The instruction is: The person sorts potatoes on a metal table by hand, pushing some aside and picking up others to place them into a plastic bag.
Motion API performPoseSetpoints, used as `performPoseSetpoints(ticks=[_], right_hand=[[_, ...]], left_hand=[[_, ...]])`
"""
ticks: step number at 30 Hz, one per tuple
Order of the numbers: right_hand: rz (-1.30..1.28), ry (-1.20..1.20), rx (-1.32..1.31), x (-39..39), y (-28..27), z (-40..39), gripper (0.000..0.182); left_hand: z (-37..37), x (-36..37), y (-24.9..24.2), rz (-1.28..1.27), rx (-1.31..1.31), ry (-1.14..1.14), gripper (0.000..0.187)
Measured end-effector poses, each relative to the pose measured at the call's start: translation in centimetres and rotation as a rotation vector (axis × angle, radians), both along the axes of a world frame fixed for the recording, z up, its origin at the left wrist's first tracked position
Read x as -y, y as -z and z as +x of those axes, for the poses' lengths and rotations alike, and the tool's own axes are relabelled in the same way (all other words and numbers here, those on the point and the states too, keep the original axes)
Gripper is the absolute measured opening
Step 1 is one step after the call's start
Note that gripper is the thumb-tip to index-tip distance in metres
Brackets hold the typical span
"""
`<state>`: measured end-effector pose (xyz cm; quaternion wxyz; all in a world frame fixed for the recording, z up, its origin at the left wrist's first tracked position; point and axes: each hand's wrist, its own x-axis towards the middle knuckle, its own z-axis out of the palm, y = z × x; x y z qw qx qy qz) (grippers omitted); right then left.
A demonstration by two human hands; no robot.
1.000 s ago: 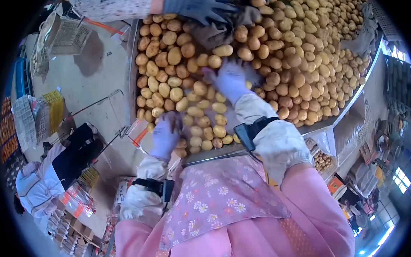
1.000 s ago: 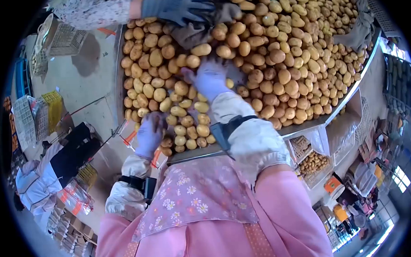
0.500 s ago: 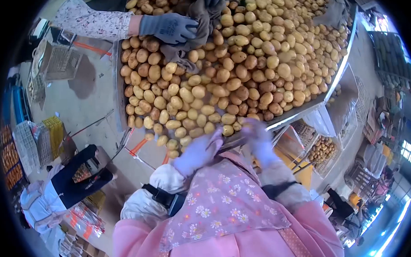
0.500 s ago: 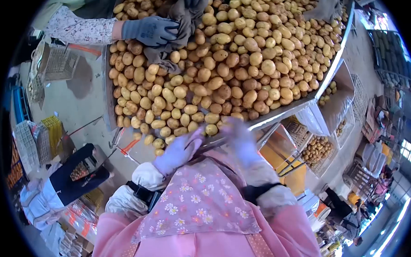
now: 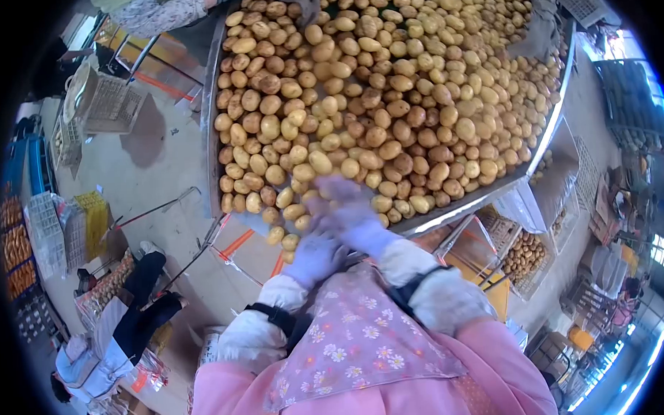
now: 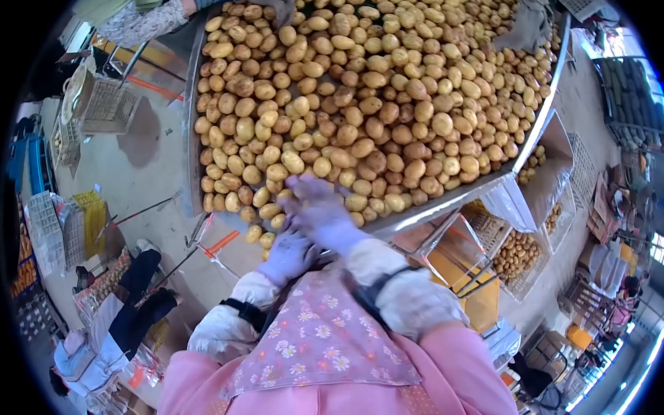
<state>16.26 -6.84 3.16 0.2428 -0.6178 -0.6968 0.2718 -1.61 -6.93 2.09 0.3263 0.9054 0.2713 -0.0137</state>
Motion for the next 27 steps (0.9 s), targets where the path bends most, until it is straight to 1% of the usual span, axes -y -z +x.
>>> performPoseSetpoints(ticks=[1,2,3,4,5,6,7,8,9,10,11,12,13,14,15,16,17,19,20,21,23,24,25,26,27], right_hand=[[0.103,-0.237,0.224,-1.3,0.9,-1.5,0.047],[0.104,-0.252,0.218,-2.8,1.6,-1.7,0.047],[0.112,-0.301,0.275,-5.1,2.6,-1.5,0.048],[0.117,-0.35,0.33,-7.6,3.5,-1.2,0.05],[0.005,-0.331,0.339,-10.2,4.5,-0.4,0.05],[0.028,-0.393,0.355,-12.0,5.0,1.8,0.05],[0.09,-0.407,0.334,-13.6,5.2,3.5,0.05],[-0.023,-0.335,0.347,-15.7,7.4,5.3,0.05],[0.03,-0.404,0.45,-17.7,3.5,6.4,0.051],[-0.034,-0.375,0.337,-19.1,3.9,6.8,0.05],[-0.102,-0.342,0.223,-20.0,4.3,7.0,0.05],[-0.606,-0.186,0.115,-21.9,0.8,5.2,0.05],[-0.618,-0.186,0.114,-21.7,1.5,3.0,0.05],[-0.584,-0.087,0.165,-21.0,2.5,1.1,0.05],[-0.539,0.014,0.218,-20.1,3.2,-0.1,0.05],[-0.338,0.019,0.302,-17.7,3.3,-1.1,0.053],[-0.134,0.019,0.382,-14.3,3.0,-2.3,0.055],[-0.032,-0.158,0.401,-7.8,1.7,-1.3,0.055],[-0.016,-0.269,0.361,-4.0,1.7,0.8,0.055],[-0.003,-0.375,0.321,-1.1,1.7,3.2,0.055],[-0.482,-0.321,0.438,-1.3,-2.4,6.6,0.054],[-0.6,-0.092,0.343,-1.3,-1.9,8.4,0.056],[-0.718,0.138,0.238,-1.7,-1.0,9.5,0.059],[-0.76,0.295,0.033,-3.4,-2.1,9.2,0.064],[-0.758,0.299,0.026,-3.6,-1.6,7.5,0.064]], left_hand=[[-1.9,0.1,-0.1,-0.04,0.005,-0.069,0.029],[-3.5,-0.1,0.0,-0.078,0.011,-0.141,0.03],[-4.7,-0.7,-0.4,-0.079,0.004,-0.154,0.03],[-5.9,-1.5,-1.1,0.062,0.029,-0.178,0.03],[-7.2,-1.8,-1.5,0.197,0.048,-0.205,0.03],[-8.8,-2.0,-1.0,0.183,0.036,-0.218,0.03],[-10.4,-2.4,-0.2,0.067,0.009,-0.354,0.033],[-11.6,-3.3,0.5,-0.045,-0.015,-0.484,0.037],[-12.2,-4.8,0.8,0.025,0.015,-0.57,0.038],[-12.2,-6.9,1.0,0.097,0.042,-0.657,0.039],[-11.1,-9.5,0.7,0.134,0.16,-0.752,0.038],[-9.7,-12.6,0.2,0.17,0.277,-0.843,0.038],[-8.6,-15.4,-0.8,0.194,0.289,-0.856,0.037],[-7.3,-17.6,-0.9,0.22,0.308,-0.871,0.037],[-6.2,-19.0,1.6,0.215,0.316,-0.869,0.037],[-5.3,-19.7,5.1,0.326,0.227,-0.765,0.042],[-4.7,-19.8,6.9,0.438,0.137,-0.661,0.049],[-1.2,-16.4,1.1,0.396,-0.072,-0.717,0.066],[-2.1,-14.4,2.0,0.347,-0.099,-0.654,0.076],[-3.0,-12.5,2.8,0.323,-0.135,-0.588,0.072],[-4.2,-8.9,1.7,0.317,-0.25,-0.491,0.066],[-4.4,-6.9,1.4,0.317,-0.253,-0.491,0.066],[-4.2,-4.5,1.2,0.207,-0.186,-0.539,0.062],[-3.7,-3.0,1.0,0.099,-0.115,-0.586,0.059],[-2.7,-2.6,-0.1,0.104,-0.118,-0.58,0.059]])
